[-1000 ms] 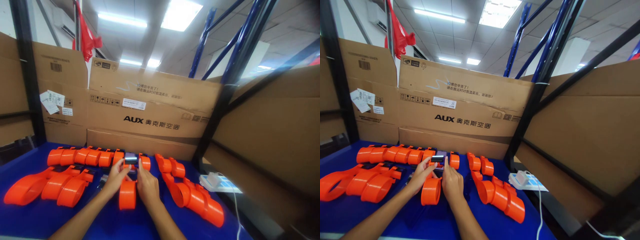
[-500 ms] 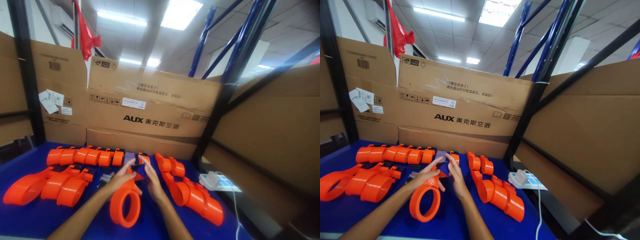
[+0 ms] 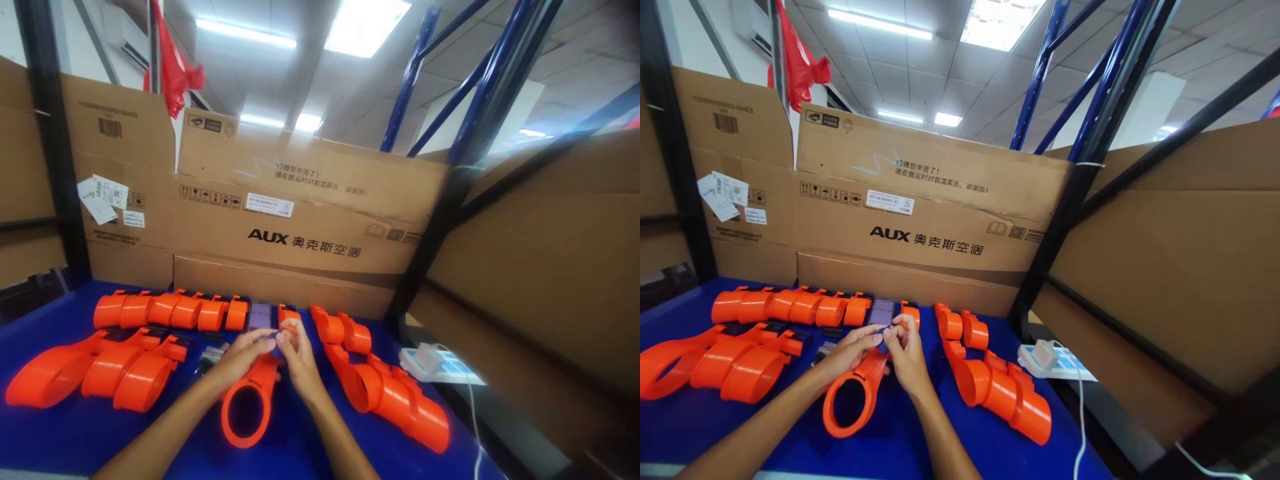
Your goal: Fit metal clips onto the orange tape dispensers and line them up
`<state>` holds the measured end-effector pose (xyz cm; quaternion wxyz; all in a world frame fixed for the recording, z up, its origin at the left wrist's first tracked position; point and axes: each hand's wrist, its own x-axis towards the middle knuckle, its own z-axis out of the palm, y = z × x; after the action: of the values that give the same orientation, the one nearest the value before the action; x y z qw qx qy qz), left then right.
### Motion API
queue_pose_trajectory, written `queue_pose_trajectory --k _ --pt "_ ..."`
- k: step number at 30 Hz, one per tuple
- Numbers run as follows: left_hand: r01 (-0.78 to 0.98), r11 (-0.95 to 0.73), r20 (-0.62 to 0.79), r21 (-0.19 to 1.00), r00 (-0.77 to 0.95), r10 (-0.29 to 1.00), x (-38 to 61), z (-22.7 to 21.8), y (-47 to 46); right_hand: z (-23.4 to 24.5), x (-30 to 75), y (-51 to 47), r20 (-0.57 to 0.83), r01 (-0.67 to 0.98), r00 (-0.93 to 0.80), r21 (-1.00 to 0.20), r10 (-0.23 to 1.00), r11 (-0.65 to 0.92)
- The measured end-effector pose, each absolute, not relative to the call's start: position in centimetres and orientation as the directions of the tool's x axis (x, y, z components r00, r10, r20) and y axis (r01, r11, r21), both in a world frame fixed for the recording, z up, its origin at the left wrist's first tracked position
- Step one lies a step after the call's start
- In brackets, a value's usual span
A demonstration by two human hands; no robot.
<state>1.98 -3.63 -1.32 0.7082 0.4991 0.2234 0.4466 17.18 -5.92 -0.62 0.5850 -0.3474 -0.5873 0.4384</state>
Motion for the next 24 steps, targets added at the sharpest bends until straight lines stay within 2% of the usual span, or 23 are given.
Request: queue_pose_trajectory --k 7,14,20,24 --pt "-0.388 -0.005 0.178 0.921 0.412 0.893 2.1 -1.7 -3.1 -1.0 16.4 -5.4 0.357 -0.166 -0.008 -0.922 0.934 0.350" --pt "-0.429 0.091 0.114 0.899 0.428 0.897 2.0 -2.1 -3.1 0.0 16.7 -6.1 0.365 -0.079 0.007 -0.928 0.931 0.364" --pt "-0.457 0.026 0.150 0.889 0.343 0.927 1.9 -2.2 -2.6 -0.2 16.5 -5.9 0.367 -0.123 -0.036 -0.925 0.930 0.360" --pt "-0.478 0.048 0.121 0.877 0.317 0.941 2.0 -1.9 -2.7 -0.4 16.8 -5.4 0.394 -0.024 -0.039 -0.919 0.918 0.393"
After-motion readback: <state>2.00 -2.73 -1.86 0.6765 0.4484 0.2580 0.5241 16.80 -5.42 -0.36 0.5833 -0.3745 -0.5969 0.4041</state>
